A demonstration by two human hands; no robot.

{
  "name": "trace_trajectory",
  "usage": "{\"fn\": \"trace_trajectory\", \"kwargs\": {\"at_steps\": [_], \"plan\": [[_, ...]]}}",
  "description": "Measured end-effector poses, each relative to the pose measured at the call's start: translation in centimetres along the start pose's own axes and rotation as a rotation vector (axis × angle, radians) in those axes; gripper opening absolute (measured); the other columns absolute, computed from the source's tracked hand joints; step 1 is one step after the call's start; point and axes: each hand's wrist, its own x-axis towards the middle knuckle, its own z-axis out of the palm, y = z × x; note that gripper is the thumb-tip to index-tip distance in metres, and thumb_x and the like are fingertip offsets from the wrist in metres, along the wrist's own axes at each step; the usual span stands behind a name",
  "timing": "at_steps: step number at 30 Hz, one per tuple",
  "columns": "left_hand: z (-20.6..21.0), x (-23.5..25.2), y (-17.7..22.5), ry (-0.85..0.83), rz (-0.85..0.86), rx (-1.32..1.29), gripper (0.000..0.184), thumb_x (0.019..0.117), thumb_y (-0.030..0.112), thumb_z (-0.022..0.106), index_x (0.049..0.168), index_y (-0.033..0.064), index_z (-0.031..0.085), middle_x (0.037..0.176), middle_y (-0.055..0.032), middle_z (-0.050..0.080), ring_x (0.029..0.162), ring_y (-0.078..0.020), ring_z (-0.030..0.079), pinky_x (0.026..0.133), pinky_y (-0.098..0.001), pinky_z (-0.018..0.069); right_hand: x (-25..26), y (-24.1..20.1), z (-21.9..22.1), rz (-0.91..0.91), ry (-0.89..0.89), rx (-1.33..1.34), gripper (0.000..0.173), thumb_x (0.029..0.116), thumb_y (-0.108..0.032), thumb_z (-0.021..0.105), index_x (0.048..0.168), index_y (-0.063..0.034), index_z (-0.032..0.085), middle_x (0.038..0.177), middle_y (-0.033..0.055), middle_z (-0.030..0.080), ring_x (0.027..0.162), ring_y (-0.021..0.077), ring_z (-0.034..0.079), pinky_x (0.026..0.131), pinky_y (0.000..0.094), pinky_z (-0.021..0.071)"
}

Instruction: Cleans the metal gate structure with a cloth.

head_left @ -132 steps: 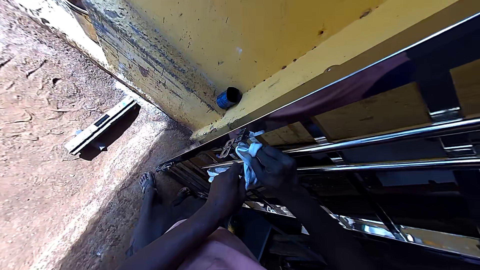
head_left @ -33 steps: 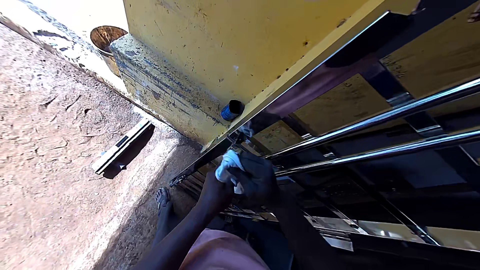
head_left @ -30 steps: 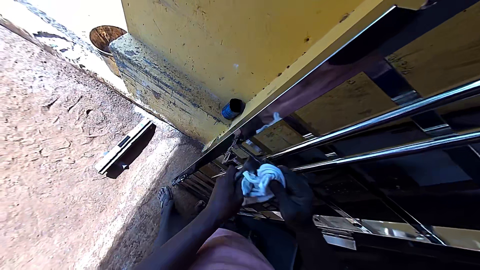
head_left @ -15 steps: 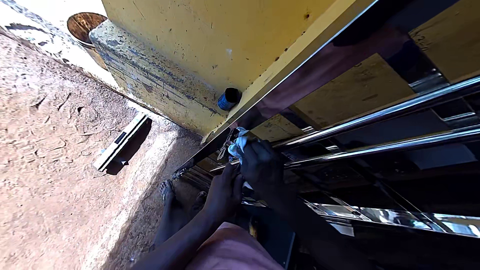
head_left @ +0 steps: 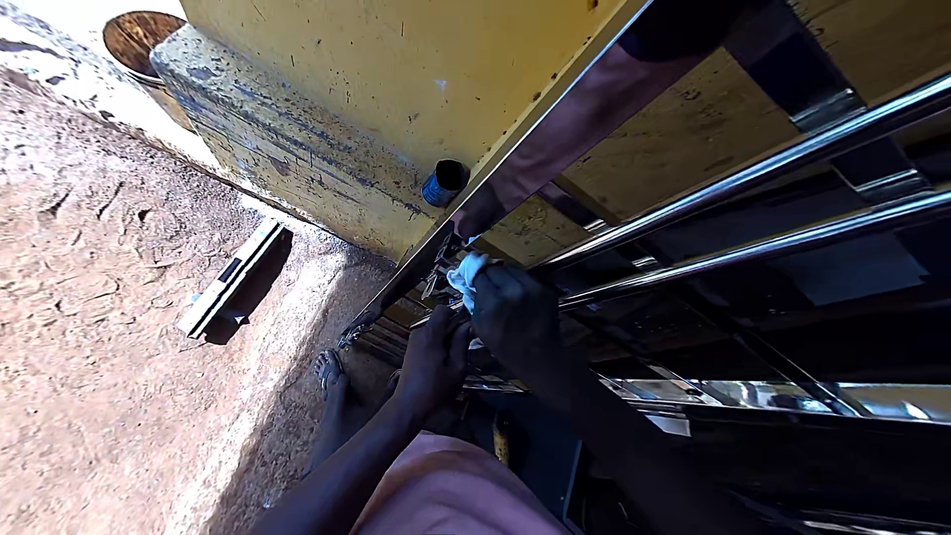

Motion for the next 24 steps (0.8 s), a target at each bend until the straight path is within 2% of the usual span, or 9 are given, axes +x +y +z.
{"fn": "trace_trajectory", "kwargs": {"at_steps": [2,4,7,9,13,16,19,24], "plan": [[0.1,-0.2,-0.2,0.004,-0.003,0.007,0.022,0.1025,0.031,0.053,0.101,0.0105,0.061,0.063,0.0055,0.055,0.054,-0.0056,0.054,0.054,-0.0261,0.0485,-0.8,0.4,-0.7,-0.045,-0.009,-0.154,0.011,0.0845,-0.011,0.068,0.078,-0.0017,0.07,0.074,0.0112,0.067,0.075,0.0296,0.069,0.061,0.042,0.0541],[0.0,-0.1,-0.1,-0.006,-0.01,0.024,0.026,0.1032,0.034,0.053,0.1,0.0098,0.061,0.063,0.0048,0.055,0.054,-0.0065,0.054,0.054,-0.0269,0.0487,-1.2,1.0,-1.0,-0.086,-0.017,-0.201,0.011,0.0844,-0.009,0.067,0.078,-0.0008,0.07,0.077,0.0133,0.067,0.079,0.0322,0.068,0.063,0.0436,0.0517],[0.2,0.1,-0.1,0.024,0.023,0.046,0.027,0.1033,0.033,0.052,0.095,0.0086,0.06,0.063,0.0041,0.053,0.055,-0.0064,0.054,0.055,-0.0262,0.0479,-0.3,1.4,0.2,-0.124,0.058,-0.036,0.013,0.0867,-0.01,0.067,0.09,0.0004,0.074,0.094,0.0168,0.066,0.087,0.034,0.065,0.069,0.042,0.0551],[0.1,0.1,0.0,0.028,0.027,0.05,0.024,0.1028,0.029,0.051,0.096,0.0077,0.061,0.063,0.0038,0.054,0.056,-0.0068,0.055,0.056,-0.0262,0.0482,0.9,0.9,2.0,-0.144,0.176,0.124,0.013,0.0868,-0.01,0.066,0.088,0.0008,0.074,0.094,0.0168,0.067,0.083,0.0323,0.065,0.068,0.0397,0.0569],[-0.2,0.1,0.1,0.001,0.027,0.036,0.027,0.104,0.032,0.051,0.096,0.008,0.06,0.063,0.0041,0.053,0.056,-0.0061,0.053,0.057,-0.0253,0.047,1.2,1.6,3.3,-0.2,0.31,0.306,0.01,0.0862,-0.008,0.068,0.084,-0.0004,0.075,0.089,0.013,0.069,0.08,0.0251,0.064,0.069,0.0327,0.056],[-0.1,0.1,0.1,-0.016,0.013,0.022,0.028,0.1038,0.033,0.053,0.098,0.0073,0.061,0.063,0.0043,0.053,0.055,-0.006,0.051,0.056,-0.025,0.0465,0.6,2.5,1.8,-0.233,0.225,0.27,0.009,0.0849,-0.008,0.068,0.082,-0.0019,0.074,0.09,0.0113,0.07,0.082,0.0239,0.067,0.07,0.0317,0.0571],[0.0,0.0,-0.2,-0.011,0.028,0.023,0.03,0.1042,0.034,0.053,0.096,0.0064,0.061,0.062,0.0031,0.053,0.054,-0.007,0.052,0.056,-0.0257,0.0469,-0.1,3.4,0.6,-0.268,0.146,0.195,0.014,0.0878,-0.013,0.065,0.082,-0.0024,0.073,0.089,0.0109,0.07,0.081,0.0245,0.067,0.068,0.0325,0.0567],[0.1,0.0,-0.1,-0.037,0.012,0.031,0.031,0.1048,0.035,0.05,0.099,0.0069,0.061,0.064,0.0025,0.055,0.056,-0.0083,0.054,0.057,-0.0276,0.0488,1.5,2.8,2.1,-0.371,0.215,0.262,0.01,0.0854,-0.006,0.067,0.086,0.0006,0.074,0.092,0.0137,0.07,0.085,0.0259,0.066,0.075,0.0329,0.0564]]}}
